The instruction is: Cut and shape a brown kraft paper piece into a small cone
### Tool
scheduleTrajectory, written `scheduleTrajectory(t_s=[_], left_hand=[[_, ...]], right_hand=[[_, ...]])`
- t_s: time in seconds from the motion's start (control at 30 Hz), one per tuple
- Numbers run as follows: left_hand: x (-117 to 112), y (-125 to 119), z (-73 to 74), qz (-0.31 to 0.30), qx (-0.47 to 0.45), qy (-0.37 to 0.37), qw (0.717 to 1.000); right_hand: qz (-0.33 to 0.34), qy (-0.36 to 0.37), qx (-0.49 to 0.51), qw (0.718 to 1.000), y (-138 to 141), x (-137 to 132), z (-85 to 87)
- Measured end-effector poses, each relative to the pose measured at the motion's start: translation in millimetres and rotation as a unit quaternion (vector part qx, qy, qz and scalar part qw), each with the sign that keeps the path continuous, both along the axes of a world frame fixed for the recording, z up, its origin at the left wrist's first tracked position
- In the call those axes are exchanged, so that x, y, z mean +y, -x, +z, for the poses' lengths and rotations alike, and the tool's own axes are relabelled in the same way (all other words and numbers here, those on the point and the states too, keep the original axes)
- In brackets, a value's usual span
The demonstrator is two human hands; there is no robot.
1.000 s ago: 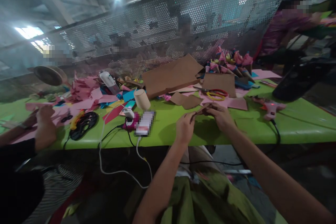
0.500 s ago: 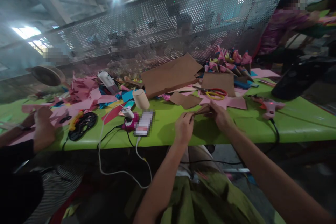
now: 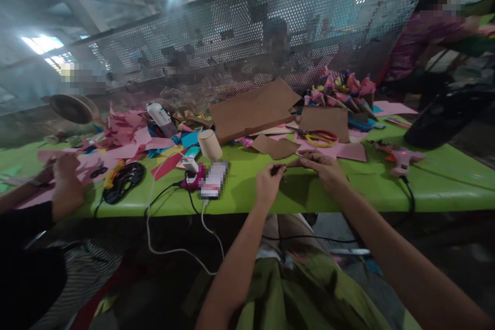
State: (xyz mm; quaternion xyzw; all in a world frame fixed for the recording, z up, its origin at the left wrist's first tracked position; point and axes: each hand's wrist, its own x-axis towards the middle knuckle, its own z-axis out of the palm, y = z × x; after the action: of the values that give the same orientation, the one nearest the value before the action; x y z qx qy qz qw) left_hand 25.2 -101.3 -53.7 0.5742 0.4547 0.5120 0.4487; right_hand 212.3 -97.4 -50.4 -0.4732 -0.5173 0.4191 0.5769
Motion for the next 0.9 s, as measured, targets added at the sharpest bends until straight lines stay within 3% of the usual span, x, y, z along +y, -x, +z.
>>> scheduleTrajectory(t_s=[0.2, 0.37, 0.5, 0.67, 0.9], left_hand=[[1, 3, 4.3, 0.003, -0.038, 0.039, 0.999], [0, 2, 5.5, 0.022, -0.004, 0.027, 0.999], [-5, 1, 7.5, 0.044, 0.091, -0.044, 0.994], [-12, 0, 8.3, 0.080, 0.191, -0.143, 0.968], [-15, -3, 6.4, 0.107, 0.269, -0.167, 0.943]], right_hand=[[-0.003, -0.003, -0.008, 1.000, 0, -1, 0.3], [-0.002, -0.007, -0.005, 1.000, 2, -3, 2.5], [-0.013, -0.011, -0.001, 1.000, 2, -3, 1.7], [-0.017, -0.011, 0.011, 1.000, 2, -2, -0.7], [-0.022, -0.025, 0.011, 0.999, 3, -2, -0.5]])
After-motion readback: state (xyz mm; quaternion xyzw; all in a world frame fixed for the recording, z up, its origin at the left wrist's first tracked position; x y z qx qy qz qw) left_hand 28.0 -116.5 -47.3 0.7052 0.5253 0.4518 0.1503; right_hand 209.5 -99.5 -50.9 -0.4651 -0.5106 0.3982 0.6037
